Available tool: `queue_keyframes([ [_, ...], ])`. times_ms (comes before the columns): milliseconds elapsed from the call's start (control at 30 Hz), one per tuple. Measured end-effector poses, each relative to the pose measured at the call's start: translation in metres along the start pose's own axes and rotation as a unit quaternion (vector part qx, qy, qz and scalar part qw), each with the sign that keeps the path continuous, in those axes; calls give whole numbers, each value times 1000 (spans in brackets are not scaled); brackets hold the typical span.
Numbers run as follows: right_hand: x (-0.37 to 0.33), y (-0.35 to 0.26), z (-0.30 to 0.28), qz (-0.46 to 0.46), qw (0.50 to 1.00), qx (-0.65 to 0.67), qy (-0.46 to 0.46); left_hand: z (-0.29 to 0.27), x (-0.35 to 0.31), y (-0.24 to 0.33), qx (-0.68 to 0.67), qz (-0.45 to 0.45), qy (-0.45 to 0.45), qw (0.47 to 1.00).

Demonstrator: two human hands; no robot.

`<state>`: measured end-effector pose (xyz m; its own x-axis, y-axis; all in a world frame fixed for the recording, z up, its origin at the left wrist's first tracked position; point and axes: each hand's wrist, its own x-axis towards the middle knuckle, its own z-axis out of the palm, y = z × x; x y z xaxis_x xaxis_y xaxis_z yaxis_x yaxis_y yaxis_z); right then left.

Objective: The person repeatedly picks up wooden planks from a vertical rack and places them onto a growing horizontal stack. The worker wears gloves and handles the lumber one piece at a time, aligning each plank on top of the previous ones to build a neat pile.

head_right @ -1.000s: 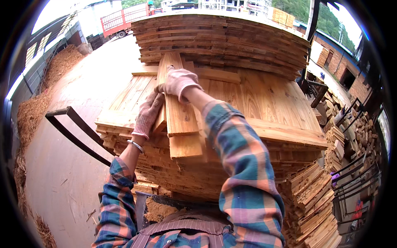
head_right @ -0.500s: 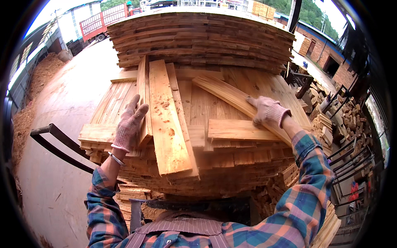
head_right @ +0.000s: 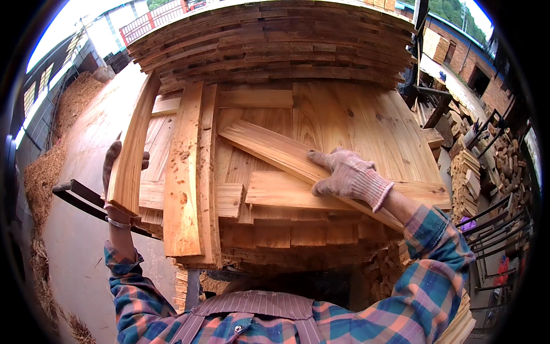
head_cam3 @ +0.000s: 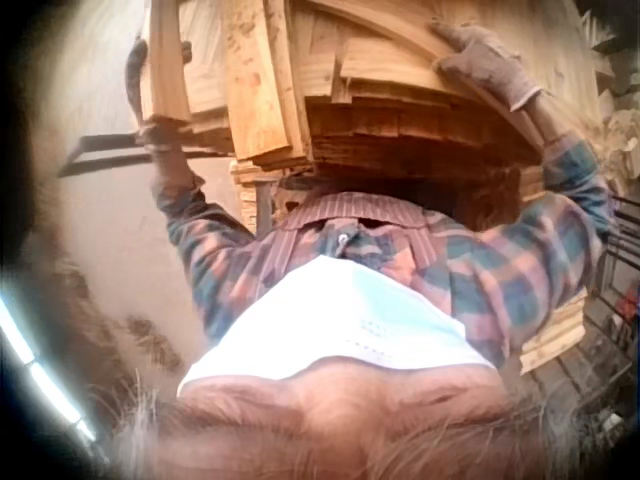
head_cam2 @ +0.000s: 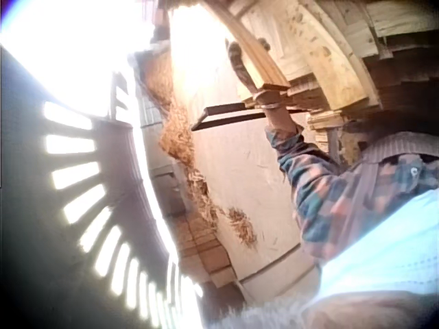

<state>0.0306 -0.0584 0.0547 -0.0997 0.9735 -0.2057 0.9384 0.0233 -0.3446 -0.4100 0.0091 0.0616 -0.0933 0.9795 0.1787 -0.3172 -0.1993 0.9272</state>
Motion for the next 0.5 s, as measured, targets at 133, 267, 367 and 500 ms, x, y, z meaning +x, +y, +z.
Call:
queue_keyframes([
  [133, 7, 14, -18, 48, 994, 100, 10, 45, -21, 24, 110, 69, -24, 991],
  [267, 28, -18, -37, 21, 995, 93, 38, 85, -45, 35, 65, 97, -58, 992],
  [367, 75, -29, -17, -87, 954, 276, -82, 121, -38, 18, 11, 57, -152, 987],
  [500, 86, -38, -42, -138, 803, 579, 22, 172, -43, -10, -15, 51, -287, 957],
])
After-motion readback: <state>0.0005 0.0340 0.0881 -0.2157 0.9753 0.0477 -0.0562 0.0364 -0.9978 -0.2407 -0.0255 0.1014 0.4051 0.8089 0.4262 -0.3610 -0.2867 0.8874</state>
